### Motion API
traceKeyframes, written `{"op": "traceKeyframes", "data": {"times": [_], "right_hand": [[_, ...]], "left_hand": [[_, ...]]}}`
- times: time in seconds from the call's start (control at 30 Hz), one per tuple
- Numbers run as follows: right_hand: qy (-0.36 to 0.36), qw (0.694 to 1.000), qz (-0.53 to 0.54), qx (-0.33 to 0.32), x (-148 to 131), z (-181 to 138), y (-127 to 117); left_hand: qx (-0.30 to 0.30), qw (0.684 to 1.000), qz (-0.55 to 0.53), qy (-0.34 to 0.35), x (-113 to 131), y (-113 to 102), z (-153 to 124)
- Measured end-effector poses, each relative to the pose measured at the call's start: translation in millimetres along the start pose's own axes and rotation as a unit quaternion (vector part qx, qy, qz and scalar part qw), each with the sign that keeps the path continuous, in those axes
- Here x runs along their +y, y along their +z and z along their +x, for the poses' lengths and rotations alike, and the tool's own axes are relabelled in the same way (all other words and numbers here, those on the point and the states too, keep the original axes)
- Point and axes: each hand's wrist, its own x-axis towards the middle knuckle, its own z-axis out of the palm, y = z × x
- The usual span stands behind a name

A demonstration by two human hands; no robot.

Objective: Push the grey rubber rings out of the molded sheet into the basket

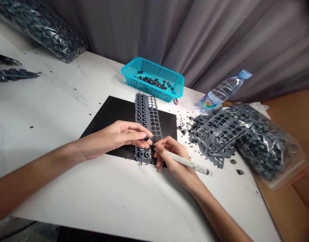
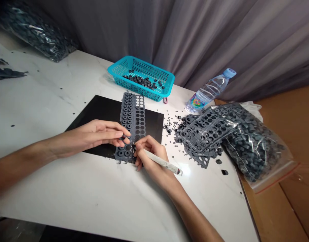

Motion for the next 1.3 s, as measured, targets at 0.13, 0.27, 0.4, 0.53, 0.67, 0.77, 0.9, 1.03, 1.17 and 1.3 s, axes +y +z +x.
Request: {"op": "traceKeyframes", "data": {"times": [0.13, 0.27, 0.4, 0.53, 0.67, 0.77, 0.9, 1.03, 1.17, 1.3], "right_hand": [[-0.003, 1.000, -0.008, -0.008, -1.3, -0.5, -0.6], [0.000, 1.000, -0.012, -0.014, -3.4, -0.2, 0.5], [-0.015, 1.000, -0.015, -0.006, -3.9, -1.2, 1.5], [-0.106, 0.987, -0.115, 0.045, -7.7, -4.8, -0.4], [-0.182, 0.952, -0.242, 0.055, -13.8, -6.6, -2.2], [-0.245, 0.930, -0.273, 0.035, -16.6, -4.7, 0.7], [-0.280, 0.918, -0.281, 0.022, -19.1, -1.0, 1.8], [-0.267, 0.891, -0.342, 0.132, -23.6, 3.7, -22.5], [-0.225, 0.830, -0.453, 0.234, -25.1, 7.4, -65.8], [-0.167, 0.812, -0.516, 0.216, -23.5, 5.1, -90.7]], "left_hand": [[-0.031, 0.999, -0.029, -0.027, -3.0, 3.6, 0.3], [-0.053, 0.997, -0.049, -0.026, -6.0, 5.2, 1.8], [-0.060, 0.996, -0.060, -0.029, -7.2, 5.6, 2.4], [-0.052, 0.995, -0.071, -0.039, -8.2, 6.5, 1.4], [-0.056, 0.995, -0.079, -0.036, -9.0, 8.3, 0.8], [-0.064, 0.995, -0.069, -0.033, -8.7, 10.7, 1.0], [-0.069, 0.996, -0.042, -0.038, -7.9, 14.8, 1.6], [-0.014, 0.993, 0.101, 0.059, -8.5, 9.6, 2.1], [0.012, 0.925, 0.338, 0.170, -10.1, -7.8, 1.7], [-0.039, 0.902, 0.388, 0.184, -10.5, -17.0, -0.5]]}}
